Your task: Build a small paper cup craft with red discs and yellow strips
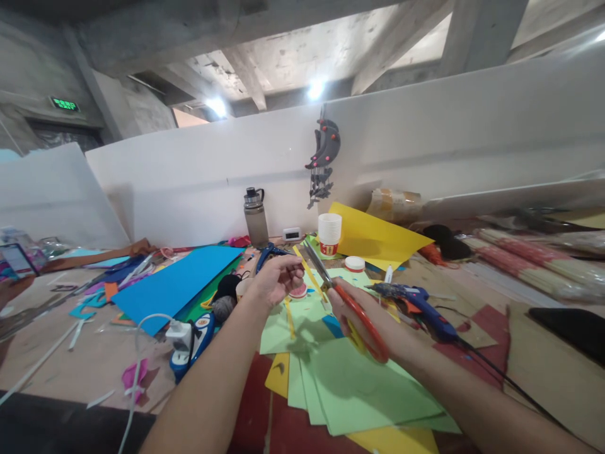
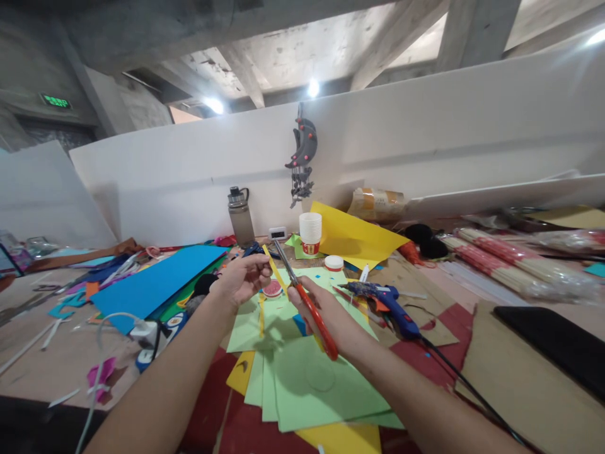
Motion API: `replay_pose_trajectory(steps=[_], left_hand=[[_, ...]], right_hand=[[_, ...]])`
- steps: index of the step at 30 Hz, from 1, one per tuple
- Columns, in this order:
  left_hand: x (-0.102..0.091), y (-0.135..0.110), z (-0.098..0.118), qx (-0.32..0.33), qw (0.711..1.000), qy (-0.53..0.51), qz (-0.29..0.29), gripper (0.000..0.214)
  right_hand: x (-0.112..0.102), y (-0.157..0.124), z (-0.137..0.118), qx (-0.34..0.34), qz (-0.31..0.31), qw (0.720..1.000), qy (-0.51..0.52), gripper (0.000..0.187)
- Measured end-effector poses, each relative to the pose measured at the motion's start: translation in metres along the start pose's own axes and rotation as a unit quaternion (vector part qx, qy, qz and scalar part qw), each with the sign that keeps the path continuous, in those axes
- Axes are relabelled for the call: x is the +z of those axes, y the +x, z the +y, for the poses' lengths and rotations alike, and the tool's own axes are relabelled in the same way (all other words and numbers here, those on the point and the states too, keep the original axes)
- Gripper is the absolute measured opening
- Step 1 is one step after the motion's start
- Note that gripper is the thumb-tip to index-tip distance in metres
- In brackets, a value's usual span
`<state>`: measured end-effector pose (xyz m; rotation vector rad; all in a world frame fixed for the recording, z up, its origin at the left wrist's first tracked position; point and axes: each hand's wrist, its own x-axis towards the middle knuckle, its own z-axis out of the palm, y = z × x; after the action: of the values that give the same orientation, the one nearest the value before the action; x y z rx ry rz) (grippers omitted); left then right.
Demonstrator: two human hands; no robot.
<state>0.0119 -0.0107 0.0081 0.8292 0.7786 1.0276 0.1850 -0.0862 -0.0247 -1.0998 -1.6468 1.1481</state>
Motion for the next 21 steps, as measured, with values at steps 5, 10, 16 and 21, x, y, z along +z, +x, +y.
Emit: replay_pose_trajectory(steps=[5,10,16,21], left_hand=[[0.0058,-0.0024,-0.0021,-0.034,0.999,-0.002,-0.007,0.003],[0.0071,-0.0026,-0.0037,-0.041,0.999,0.001,-0.003,0.004],[0.0077,-0.0034,-0.0034,-0.040,0.999,0.007,0.004,0.005],[0.0086,-0.0030,-0.0024,-0.049,0.999,0.002,0.006,0.007]], right_hand=[[0.0003,-0.0009,0.0009,0.055,-0.014,0.998,0.032,0.026],[0.0012,0.0005,0.0075,0.064,-0.013,0.997,0.034,0.026],[0.0013,-0.0008,0.0056,0.078,-0.016,0.997,0.021,0.026],[0.0021,-0.0015,0.0036,0.085,-0.014,0.996,0.021,0.026]])
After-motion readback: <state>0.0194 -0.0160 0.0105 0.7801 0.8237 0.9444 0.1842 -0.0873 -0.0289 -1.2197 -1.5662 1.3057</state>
